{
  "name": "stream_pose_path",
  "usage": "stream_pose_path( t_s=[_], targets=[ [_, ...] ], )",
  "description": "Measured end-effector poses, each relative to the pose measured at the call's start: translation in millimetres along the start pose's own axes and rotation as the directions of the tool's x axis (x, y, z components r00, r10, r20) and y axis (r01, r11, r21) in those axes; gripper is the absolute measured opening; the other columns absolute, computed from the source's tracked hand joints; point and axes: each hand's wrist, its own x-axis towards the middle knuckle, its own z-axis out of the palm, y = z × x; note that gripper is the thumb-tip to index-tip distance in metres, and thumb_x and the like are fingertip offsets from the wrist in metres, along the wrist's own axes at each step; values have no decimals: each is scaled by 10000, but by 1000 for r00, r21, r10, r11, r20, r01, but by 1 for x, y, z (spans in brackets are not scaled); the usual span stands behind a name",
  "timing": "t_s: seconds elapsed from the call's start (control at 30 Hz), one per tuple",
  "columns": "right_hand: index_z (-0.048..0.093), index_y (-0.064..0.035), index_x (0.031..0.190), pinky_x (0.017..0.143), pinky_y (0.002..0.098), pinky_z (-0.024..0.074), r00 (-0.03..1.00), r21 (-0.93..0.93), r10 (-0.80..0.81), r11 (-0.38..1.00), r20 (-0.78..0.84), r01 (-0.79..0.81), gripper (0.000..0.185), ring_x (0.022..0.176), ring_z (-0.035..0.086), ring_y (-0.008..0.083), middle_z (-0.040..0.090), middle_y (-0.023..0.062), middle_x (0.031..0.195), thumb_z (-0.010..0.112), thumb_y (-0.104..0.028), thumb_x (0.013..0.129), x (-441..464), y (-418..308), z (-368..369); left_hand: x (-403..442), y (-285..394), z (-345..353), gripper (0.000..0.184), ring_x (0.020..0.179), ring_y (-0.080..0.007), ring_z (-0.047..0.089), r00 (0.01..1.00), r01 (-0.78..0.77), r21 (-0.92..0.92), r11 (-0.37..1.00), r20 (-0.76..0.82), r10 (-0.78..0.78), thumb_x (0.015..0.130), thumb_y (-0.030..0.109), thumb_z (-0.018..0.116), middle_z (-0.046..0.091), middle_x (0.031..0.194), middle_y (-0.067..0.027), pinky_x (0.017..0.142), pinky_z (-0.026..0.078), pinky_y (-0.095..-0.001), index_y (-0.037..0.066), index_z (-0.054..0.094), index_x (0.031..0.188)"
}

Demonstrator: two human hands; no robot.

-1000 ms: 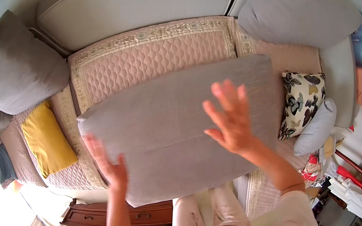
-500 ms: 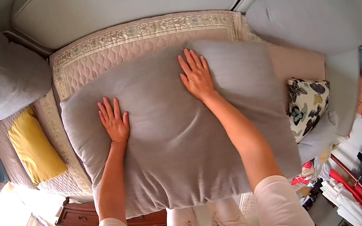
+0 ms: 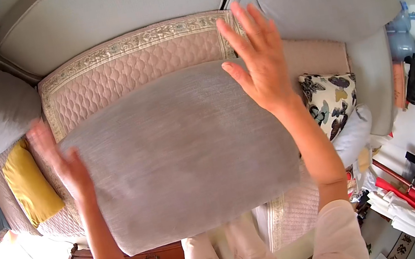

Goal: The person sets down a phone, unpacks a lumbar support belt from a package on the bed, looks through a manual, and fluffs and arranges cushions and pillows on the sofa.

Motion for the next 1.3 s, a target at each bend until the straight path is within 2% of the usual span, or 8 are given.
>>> stream_pose_path(
  t_s=[0.1, 0.37, 0.5, 0.73, 0.93, 1.07, 1.17, 1.3],
  targets=[
    [348, -150, 1324, 1057, 439, 165, 905, -33, 213, 976, 367, -217, 521, 1284, 254, 247, 298, 93, 1381, 485, -348, 861, -105, 41, 150, -116, -39, 132, 472, 1277, -348, 232, 826, -147, 274, 950, 563, -35, 873, 308, 453, 324, 1365, -101, 1046, 165, -456, 147, 370, 1309],
    [445, -84, 1236, 1010, 419, 263, 818, 274, 248, 858, 520, -434, 505, 1244, 319, 270, 360, 114, 1337, 402, -439, 879, -39, 46, 91, -59, -19, 93, 467, 1278, -340, 235, 889, 13, 56, 998, 457, -37, 870, 309, 485, 328, 1350, -154, 1038, 157, -469, 102, 403, 1280],
    [417, -98, 1256, 999, 473, 259, 989, 176, -16, 983, -146, 42, 516, 1243, 313, 288, 367, 117, 1327, 449, -433, 865, 55, -35, 11, 19, 32, 37, 515, 1297, -319, 206, 974, -91, -57, 994, 202, 101, 854, 312, 514, 292, 1373, -146, 1041, 155, -469, 89, 373, 1296],
    [412, -94, 1264, 1010, 492, 227, 936, 178, -119, 982, 331, 61, 503, 1247, 301, 292, 328, 138, 1350, 454, -399, 866, -65, -124, 205, -122, -30, 133, 552, 1293, -286, 226, 804, -158, 189, 969, 595, 15, 831, 318, 526, 285, 1383, -104, 1048, 178, -437, 122, 343, 1313],
    [392, -86, 1281, 1011, 499, 209, 939, 512, -112, 856, 324, -75, 517, 1249, 291, 302, 318, 129, 1361, 474, -368, 856, -29, -97, 154, -70, -33, 77, 561, 1288, -286, 232, 808, -122, 233, 965, 587, -40, 819, 376, 530, 292, 1372, -122, 1043, 180, -472, 171, 352, 1310],
    [387, -95, 1285, 1010, 506, 205, 1000, 136, 20, 990, 10, -21, 479, 1263, 275, 289, 308, 102, 1370, 424, -370, 894, -35, -29, 69, -59, -71, -2, 593, 1320, -235, 178, 888, -10, 507, 862, 401, -226, 804, 265, 580, 241, 1417, -51, 1056, 142, -458, 162, 330, 1331],
    [385, -96, 1286, 1015, 481, 216, 926, -208, 346, 927, 150, -313, 465, 1265, 272, 284, 314, 94, 1367, 413, -354, 901, -107, 51, 116, -133, -177, 20, 521, 1322, -224, 173, 907, -13, 503, 864, 370, -202, 893, 365, 394, 227, 1424, -39, 1056, 122, -455, 153, 286, 1356],
    [384, -73, 1280, 1019, 407, 247, 924, 35, 311, 945, 222, -326, 457, 1249, 292, 296, 336, 103, 1354, 449, -295, 886, -133, 88, 141, -130, -192, 28, 487, 1317, -200, 184, 879, 36, 537, 843, 384, -282, 911, 326, 367, 248, 1413, -40, 1050, 149, -437, 143, 283, 1354]
  ],
)
